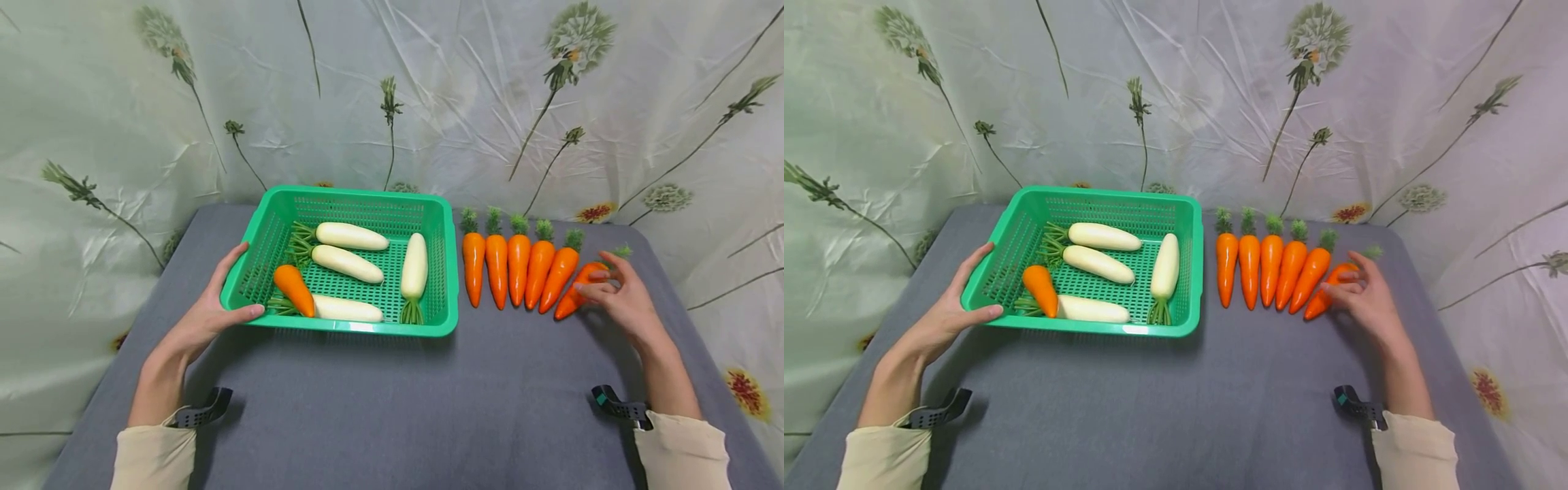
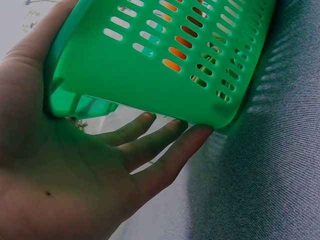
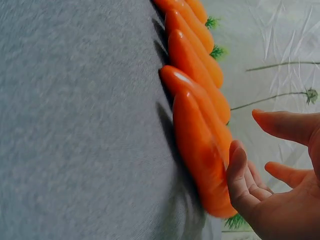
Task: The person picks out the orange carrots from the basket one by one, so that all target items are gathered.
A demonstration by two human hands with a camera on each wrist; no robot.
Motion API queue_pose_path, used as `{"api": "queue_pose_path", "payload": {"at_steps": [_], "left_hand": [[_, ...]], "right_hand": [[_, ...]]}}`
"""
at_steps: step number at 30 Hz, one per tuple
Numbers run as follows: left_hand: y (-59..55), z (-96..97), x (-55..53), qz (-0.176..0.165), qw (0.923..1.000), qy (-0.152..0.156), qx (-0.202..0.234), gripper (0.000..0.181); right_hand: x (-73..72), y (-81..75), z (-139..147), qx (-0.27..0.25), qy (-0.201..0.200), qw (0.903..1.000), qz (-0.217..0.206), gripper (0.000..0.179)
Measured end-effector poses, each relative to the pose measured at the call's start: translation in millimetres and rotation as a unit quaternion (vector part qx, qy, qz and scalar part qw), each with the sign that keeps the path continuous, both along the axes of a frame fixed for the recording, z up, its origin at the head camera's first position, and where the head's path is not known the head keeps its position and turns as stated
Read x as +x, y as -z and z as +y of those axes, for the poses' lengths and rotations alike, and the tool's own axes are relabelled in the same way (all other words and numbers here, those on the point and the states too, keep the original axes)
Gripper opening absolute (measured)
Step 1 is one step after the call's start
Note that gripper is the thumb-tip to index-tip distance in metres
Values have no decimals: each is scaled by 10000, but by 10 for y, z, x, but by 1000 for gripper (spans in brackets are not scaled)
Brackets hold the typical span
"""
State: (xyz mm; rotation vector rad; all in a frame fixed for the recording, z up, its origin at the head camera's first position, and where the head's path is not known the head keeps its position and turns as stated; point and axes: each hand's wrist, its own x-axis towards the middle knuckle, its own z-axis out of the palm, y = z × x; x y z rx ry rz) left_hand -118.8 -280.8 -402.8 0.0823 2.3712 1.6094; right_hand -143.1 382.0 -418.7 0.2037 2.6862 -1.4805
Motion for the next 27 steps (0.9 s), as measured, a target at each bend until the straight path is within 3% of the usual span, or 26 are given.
{"api": "queue_pose_path", "payload": {"at_steps": [8, 27], "left_hand": [[-6, 13, 8, 94, 9999, 1, 131, 104], [-4, 4, 11, 47, 10000, 2, 24, 106]], "right_hand": [[-54, -99, -128, 445, -226, 9988, 16, 86], [-124, -359, -557, 491, -814, 9938, 584, 66]]}}
